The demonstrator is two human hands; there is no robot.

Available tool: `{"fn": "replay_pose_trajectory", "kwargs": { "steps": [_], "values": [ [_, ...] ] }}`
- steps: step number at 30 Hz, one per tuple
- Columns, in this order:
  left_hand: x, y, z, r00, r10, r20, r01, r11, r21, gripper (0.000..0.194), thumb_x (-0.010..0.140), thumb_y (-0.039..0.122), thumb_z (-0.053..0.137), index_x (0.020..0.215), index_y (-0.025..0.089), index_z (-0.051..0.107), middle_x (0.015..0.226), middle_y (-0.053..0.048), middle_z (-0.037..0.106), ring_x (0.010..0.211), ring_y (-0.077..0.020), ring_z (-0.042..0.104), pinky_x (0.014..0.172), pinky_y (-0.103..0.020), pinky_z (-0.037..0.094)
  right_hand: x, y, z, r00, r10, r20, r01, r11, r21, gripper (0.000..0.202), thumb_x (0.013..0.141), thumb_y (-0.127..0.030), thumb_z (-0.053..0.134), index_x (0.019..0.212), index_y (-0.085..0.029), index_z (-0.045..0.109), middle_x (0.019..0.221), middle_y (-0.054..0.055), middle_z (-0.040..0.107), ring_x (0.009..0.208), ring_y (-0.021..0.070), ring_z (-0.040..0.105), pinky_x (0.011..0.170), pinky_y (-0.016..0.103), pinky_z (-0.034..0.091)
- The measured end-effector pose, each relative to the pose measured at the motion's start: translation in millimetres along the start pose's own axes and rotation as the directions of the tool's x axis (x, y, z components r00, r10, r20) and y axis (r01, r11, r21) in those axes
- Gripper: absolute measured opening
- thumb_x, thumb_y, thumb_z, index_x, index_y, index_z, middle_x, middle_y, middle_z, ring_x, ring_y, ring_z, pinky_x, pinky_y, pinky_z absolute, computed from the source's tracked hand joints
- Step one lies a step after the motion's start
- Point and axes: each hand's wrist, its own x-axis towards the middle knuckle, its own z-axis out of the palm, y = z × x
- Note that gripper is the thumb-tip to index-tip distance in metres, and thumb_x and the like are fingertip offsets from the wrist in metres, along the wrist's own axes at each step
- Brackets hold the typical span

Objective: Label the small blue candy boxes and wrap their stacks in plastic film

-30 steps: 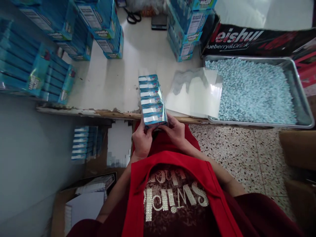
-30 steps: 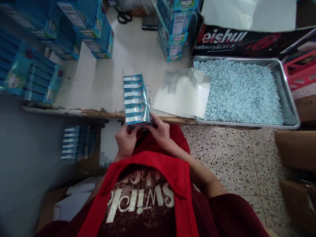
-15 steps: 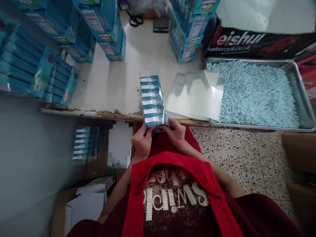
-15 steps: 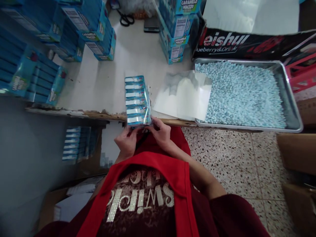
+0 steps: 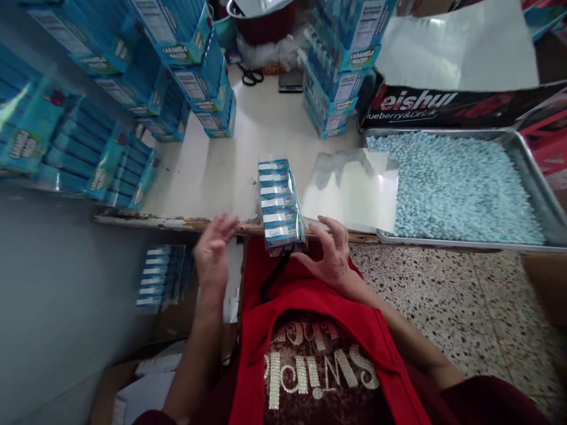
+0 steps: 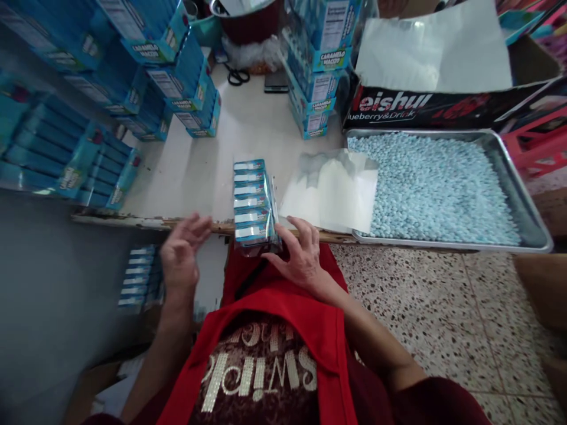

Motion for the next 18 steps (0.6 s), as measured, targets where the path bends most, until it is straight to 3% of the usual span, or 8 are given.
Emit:
{"fn": "replay_pose_trajectory", "kwargs": {
  "steps": [2, 3, 5, 7, 9, 12, 16, 18],
  "values": [
    [56.9, 11.6, 5.3, 0.989, 0.083, -0.125, -0.071, 0.993, 0.095, 0.062, 0.098, 0.066, 0.067, 0.142, 0.022, 0.069, 0.127, -0.014, 0.078, 0.123, -0.0277, 0.074, 0.114, -0.049, 0.056, 17.0, -4.1, -3.0, 0.988, -0.156, -0.001, 0.156, 0.986, -0.059, 0.062, 0.091, -0.033, 0.086, 0.147, -0.044, 0.061, 0.141, 0.007, 0.068, 0.132, 0.0368, 0.064, 0.109, 0.058, 0.054],
    [87.6, 17.4, 15.5, 0.987, 0.117, -0.107, -0.097, 0.980, 0.172, 0.063, 0.092, 0.062, 0.077, 0.141, 0.022, 0.069, 0.130, -0.013, 0.076, 0.126, -0.0272, 0.072, 0.118, -0.049, 0.053, 25.1, -5.4, -2.7, 0.976, -0.216, -0.001, 0.215, 0.973, -0.078, 0.051, 0.093, -0.028, 0.083, 0.138, -0.046, 0.066, 0.133, 0.003, 0.072, 0.127, 0.0336, 0.066, 0.106, 0.054, 0.053],
    [143.8, 26.9, 45.8, 0.987, 0.162, -0.010, -0.152, 0.946, 0.287, 0.064, 0.075, 0.053, 0.094, 0.125, 0.017, 0.075, 0.132, -0.014, 0.072, 0.130, -0.0292, 0.066, 0.119, -0.047, 0.049, 37.4, -6.3, -0.8, 0.952, -0.305, 0.006, 0.304, 0.948, -0.092, 0.035, 0.097, -0.020, 0.076, 0.122, -0.044, 0.072, 0.119, -0.002, 0.077, 0.117, 0.0279, 0.069, 0.100, 0.048, 0.051],
    [183.1, 31.4, 78.5, 0.969, 0.032, 0.245, -0.095, 0.964, 0.250, 0.050, 0.071, 0.052, 0.095, 0.101, 0.015, 0.077, 0.110, -0.010, 0.075, 0.109, -0.0257, 0.070, 0.103, -0.040, 0.055, 41.1, -5.4, 0.8, 0.939, -0.343, 0.027, 0.344, 0.935, -0.084, 0.030, 0.099, -0.017, 0.072, 0.116, -0.042, 0.073, 0.111, -0.004, 0.080, 0.111, 0.0247, 0.071, 0.096, 0.045, 0.048],
    [201.4, 31.1, 103.8, 0.909, -0.082, 0.408, 0.014, 0.986, 0.167, 0.041, 0.072, 0.050, 0.093, 0.081, 0.016, 0.072, 0.083, -0.004, 0.070, 0.081, -0.0184, 0.064, 0.080, -0.031, 0.054, 36.7, -3.4, 2.3, 0.943, -0.330, 0.045, 0.332, 0.938, -0.095, 0.032, 0.099, -0.018, 0.071, 0.119, -0.042, 0.073, 0.110, -0.004, 0.081, 0.109, 0.0242, 0.071, 0.094, 0.044, 0.048],
    [204.5, 28.1, 123.8, 0.890, -0.170, 0.424, 0.144, 0.985, 0.093, 0.035, 0.072, 0.040, 0.090, 0.067, 0.017, 0.064, 0.062, 0.002, 0.058, 0.061, -0.0115, 0.048, 0.060, -0.024, 0.039, 25.0, -0.9, 5.4, 0.953, -0.297, 0.060, 0.302, 0.948, -0.099, 0.037, 0.098, -0.018, 0.072, 0.125, -0.044, 0.072, 0.114, -0.003, 0.081, 0.110, 0.0251, 0.071, 0.093, 0.043, 0.049],
    [208.3, 29.6, 130.6, 0.852, -0.333, 0.404, 0.306, 0.943, 0.133, 0.034, 0.079, 0.037, 0.087, 0.066, 0.017, 0.063, 0.058, 0.002, 0.057, 0.057, -0.0122, 0.047, 0.059, -0.026, 0.039, 22.8, -3.9, 0.4, 0.944, -0.318, 0.091, 0.322, 0.946, -0.028, 0.042, 0.098, -0.018, 0.073, 0.131, -0.044, 0.070, 0.126, -0.002, 0.079, 0.116, 0.0256, 0.071, 0.094, 0.042, 0.052],
    [210.2, 29.2, 124.8, 0.873, -0.340, 0.349, 0.323, 0.940, 0.107, 0.037, 0.085, 0.045, 0.084, 0.071, 0.017, 0.064, 0.065, -0.001, 0.064, 0.065, -0.0151, 0.057, 0.066, -0.028, 0.046, 26.5, -5.4, -8.8, 0.949, -0.293, 0.119, 0.289, 0.956, 0.047, 0.049, 0.098, -0.033, 0.079, 0.144, -0.045, 0.064, 0.138, 0.002, 0.075, 0.128, 0.0298, 0.067, 0.106, 0.047, 0.054]
  ]
}}
